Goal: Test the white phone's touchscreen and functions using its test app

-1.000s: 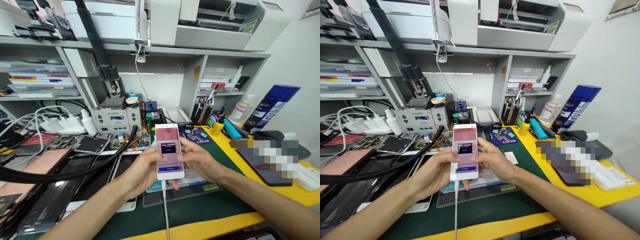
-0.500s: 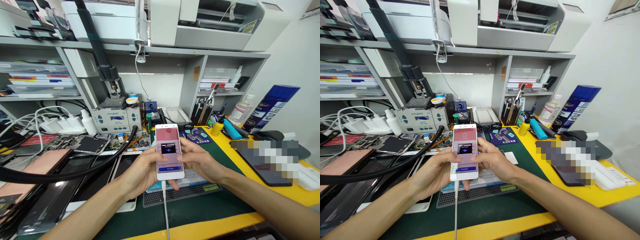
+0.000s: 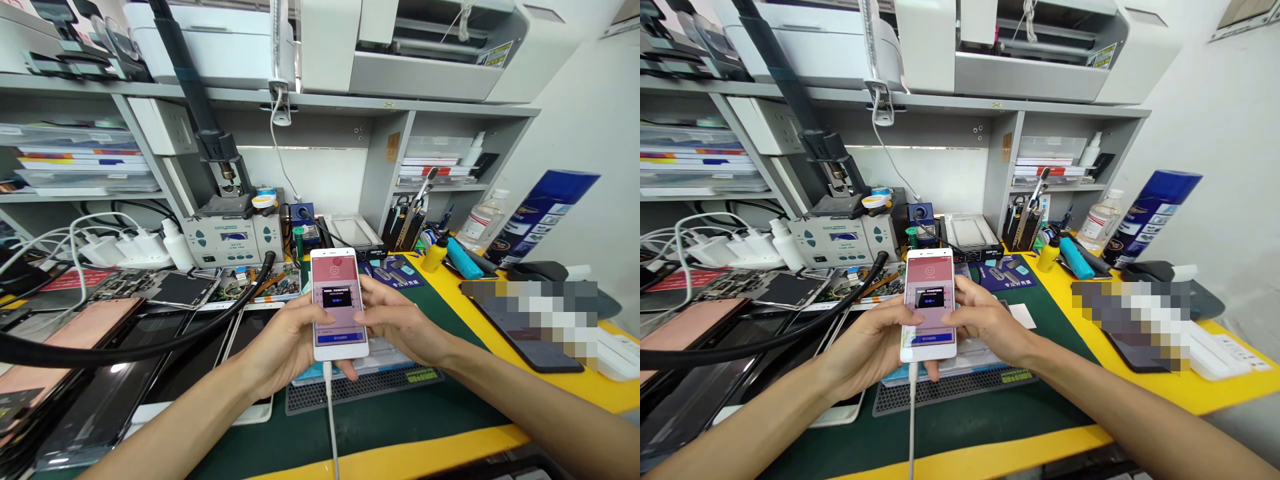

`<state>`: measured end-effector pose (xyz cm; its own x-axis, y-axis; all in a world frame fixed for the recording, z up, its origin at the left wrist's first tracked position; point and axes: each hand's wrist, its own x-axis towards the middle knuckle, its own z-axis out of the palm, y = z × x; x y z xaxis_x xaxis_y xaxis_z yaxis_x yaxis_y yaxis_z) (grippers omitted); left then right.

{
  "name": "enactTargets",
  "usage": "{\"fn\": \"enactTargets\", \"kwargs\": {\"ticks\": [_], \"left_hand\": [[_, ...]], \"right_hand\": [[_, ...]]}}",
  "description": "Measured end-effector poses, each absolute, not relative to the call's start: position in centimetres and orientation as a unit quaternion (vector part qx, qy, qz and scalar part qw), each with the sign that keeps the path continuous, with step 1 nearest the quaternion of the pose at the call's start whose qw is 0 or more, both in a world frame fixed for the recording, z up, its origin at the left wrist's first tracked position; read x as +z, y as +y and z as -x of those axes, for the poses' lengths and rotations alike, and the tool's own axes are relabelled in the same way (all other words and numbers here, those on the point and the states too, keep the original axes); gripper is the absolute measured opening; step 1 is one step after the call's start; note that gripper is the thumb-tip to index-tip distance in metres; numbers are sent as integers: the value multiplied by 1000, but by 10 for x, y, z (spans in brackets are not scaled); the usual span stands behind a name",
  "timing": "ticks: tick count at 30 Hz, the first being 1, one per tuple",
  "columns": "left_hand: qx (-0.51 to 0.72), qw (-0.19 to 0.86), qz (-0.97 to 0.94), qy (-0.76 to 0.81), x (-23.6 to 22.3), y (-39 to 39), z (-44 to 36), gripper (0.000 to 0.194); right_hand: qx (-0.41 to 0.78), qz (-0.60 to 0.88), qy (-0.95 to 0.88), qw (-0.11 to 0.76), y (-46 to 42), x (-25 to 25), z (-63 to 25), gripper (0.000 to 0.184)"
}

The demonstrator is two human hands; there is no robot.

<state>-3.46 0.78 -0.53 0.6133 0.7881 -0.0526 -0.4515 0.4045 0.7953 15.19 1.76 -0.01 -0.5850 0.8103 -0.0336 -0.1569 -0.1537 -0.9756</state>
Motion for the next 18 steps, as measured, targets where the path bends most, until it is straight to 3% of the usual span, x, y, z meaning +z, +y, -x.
{"fn": "enactTargets", "kwargs": {"ticks": [18], "left_hand": [[378,810,-395,213,-6,8,35,33]], "right_hand": [[696,298,-551,351,17,-2,-153,55]]}}
